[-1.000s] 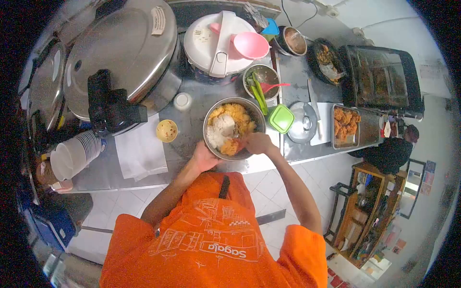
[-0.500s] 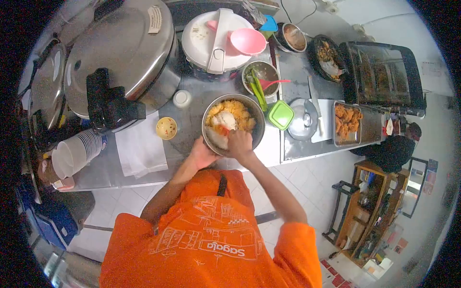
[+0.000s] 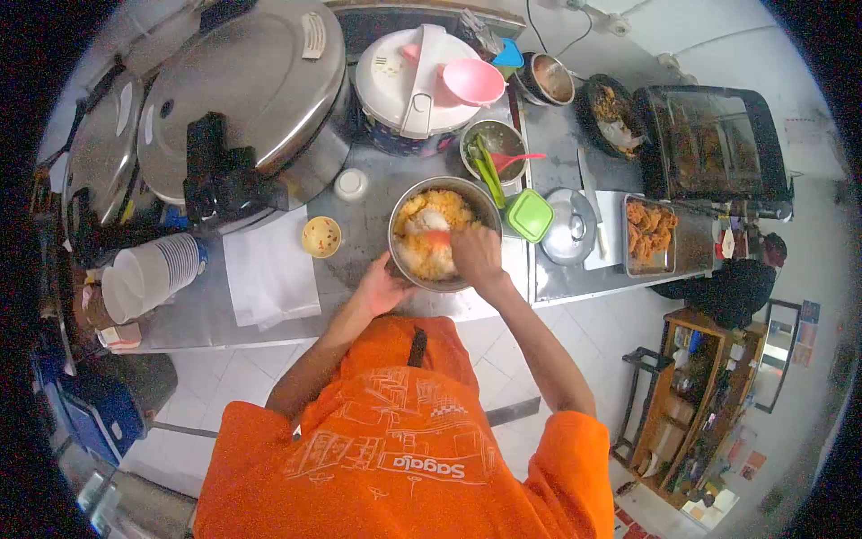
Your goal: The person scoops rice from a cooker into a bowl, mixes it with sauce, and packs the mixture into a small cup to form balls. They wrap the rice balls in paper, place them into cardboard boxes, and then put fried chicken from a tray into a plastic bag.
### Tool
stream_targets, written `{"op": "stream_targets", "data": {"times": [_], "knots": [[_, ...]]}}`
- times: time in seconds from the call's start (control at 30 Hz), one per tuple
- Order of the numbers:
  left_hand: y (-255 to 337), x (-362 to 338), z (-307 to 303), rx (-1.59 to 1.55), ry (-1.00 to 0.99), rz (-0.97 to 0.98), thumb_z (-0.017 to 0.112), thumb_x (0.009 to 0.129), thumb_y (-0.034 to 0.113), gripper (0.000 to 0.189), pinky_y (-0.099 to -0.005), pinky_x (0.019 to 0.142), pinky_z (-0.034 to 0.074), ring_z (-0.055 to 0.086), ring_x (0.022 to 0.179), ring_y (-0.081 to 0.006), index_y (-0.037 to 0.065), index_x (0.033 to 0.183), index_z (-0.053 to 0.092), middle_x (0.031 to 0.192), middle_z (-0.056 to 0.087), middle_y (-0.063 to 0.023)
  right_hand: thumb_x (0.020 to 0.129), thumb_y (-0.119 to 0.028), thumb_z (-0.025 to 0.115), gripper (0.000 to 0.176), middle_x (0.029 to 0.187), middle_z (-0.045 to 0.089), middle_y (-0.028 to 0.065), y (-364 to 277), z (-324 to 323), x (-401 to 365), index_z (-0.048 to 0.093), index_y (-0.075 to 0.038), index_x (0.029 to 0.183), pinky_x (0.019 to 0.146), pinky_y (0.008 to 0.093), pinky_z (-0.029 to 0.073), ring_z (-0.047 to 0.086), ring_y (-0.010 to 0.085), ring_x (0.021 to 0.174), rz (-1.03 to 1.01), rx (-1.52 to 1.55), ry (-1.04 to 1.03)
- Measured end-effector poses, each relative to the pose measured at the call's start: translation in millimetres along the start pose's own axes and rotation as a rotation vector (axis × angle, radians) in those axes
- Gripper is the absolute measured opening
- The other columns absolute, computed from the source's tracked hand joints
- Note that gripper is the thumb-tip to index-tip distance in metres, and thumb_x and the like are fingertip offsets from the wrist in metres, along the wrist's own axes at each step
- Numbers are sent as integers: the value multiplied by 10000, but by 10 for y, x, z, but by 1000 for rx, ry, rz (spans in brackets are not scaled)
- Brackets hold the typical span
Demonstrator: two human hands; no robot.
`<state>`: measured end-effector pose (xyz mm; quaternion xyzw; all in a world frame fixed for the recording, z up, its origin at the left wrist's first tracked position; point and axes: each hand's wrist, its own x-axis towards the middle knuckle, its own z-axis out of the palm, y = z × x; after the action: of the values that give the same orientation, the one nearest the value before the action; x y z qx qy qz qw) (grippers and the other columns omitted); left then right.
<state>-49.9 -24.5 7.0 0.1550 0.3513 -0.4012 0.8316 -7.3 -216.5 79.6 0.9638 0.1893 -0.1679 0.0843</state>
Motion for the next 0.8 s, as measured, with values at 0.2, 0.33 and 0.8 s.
{"op": "stream_targets", "data": {"times": [0.2, 0.33, 0.8], "knots": [[-52, 221, -260, -56, -170, -17, 431, 1007, 419, 507, -570, 1097, 357, 416, 1328, -317, 87, 1389, 432, 1432, 426, -137, 797, -124, 625, 100, 766, 702, 59, -67, 188, -84, 716, -155, 825, 629, 355, 542, 706, 214, 750, -251, -125, -50], [-62, 101, -220, -40, -97, -17, 418, 1010, 419, 511, -570, 1099, 354, 431, 1319, -317, 92, 1402, 417, 1434, 428, -138, 808, -132, 607, 115, 754, 694, 106, 188, -21, 42, 719, -110, 826, 576, 396, 527, 696, 238, 689, -39, -124, 78], [-314, 163, -281, -118, -111, 47, 451, 1002, 396, 525, -540, 1101, 367, 394, 1332, -324, 76, 1416, 395, 1449, 378, -148, 770, -140, 643, 116, 780, 702, 113, 8, 519, -122, 718, -103, 851, 644, 403, 539, 693, 275, 727, -55, -69, 32]]}}
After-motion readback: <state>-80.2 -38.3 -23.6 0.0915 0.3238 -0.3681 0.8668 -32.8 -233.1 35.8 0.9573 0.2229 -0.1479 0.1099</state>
